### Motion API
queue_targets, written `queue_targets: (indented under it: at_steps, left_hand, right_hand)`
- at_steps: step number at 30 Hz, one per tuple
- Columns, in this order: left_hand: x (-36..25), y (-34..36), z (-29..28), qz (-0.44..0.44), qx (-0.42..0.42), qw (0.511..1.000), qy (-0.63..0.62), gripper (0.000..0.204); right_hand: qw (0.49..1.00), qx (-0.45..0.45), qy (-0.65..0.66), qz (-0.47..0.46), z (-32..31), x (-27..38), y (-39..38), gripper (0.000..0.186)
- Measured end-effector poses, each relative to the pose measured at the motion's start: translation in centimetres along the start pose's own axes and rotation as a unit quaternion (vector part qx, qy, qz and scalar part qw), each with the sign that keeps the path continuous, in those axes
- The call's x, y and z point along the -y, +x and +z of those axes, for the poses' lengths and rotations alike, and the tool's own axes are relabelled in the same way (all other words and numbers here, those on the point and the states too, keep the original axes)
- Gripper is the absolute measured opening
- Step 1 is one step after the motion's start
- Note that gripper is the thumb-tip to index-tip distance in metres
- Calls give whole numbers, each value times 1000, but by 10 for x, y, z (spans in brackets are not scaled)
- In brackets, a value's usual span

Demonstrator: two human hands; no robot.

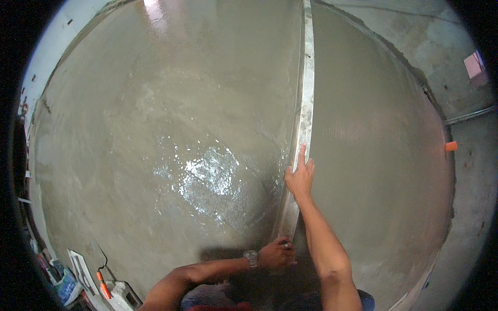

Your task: The person smooths a wet concrete floor using a trowel and a long straightedge. They repeatedly level and flatten the surface, moving the straightedge across the floor to create an even finish.

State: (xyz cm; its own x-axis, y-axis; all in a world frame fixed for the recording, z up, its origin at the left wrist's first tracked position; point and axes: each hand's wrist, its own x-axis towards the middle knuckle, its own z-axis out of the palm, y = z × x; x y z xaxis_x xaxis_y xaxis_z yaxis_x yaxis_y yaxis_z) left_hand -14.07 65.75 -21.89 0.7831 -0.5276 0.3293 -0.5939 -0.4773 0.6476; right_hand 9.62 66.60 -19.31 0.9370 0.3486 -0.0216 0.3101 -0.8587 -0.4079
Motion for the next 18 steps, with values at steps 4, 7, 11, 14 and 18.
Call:
queue_targets:
  at_steps: [4,7,11,14,18]
  left_hand:
    - [6,9,-19,-7,6,1000,7,27]
    - [10,9,-14,-30,11,999,0,29]
    - [2,0,-3,-29,-27,999,0,29]
    - [6,8,-18,-26,12,1000,0,28]
    - [12,7,-14,-23,-22,999,3,25]
  right_hand:
    - [1000,-19,6,-19,1,-4,15,94]
    - [1000,-16,11,-18,3,-3,17,94]
    - [1000,-15,-1,-21,6,-1,6,95]
    - [1000,-9,2,-5,2,-3,16,97]
    - [1000,-9,-6,-9,3,6,16,97]
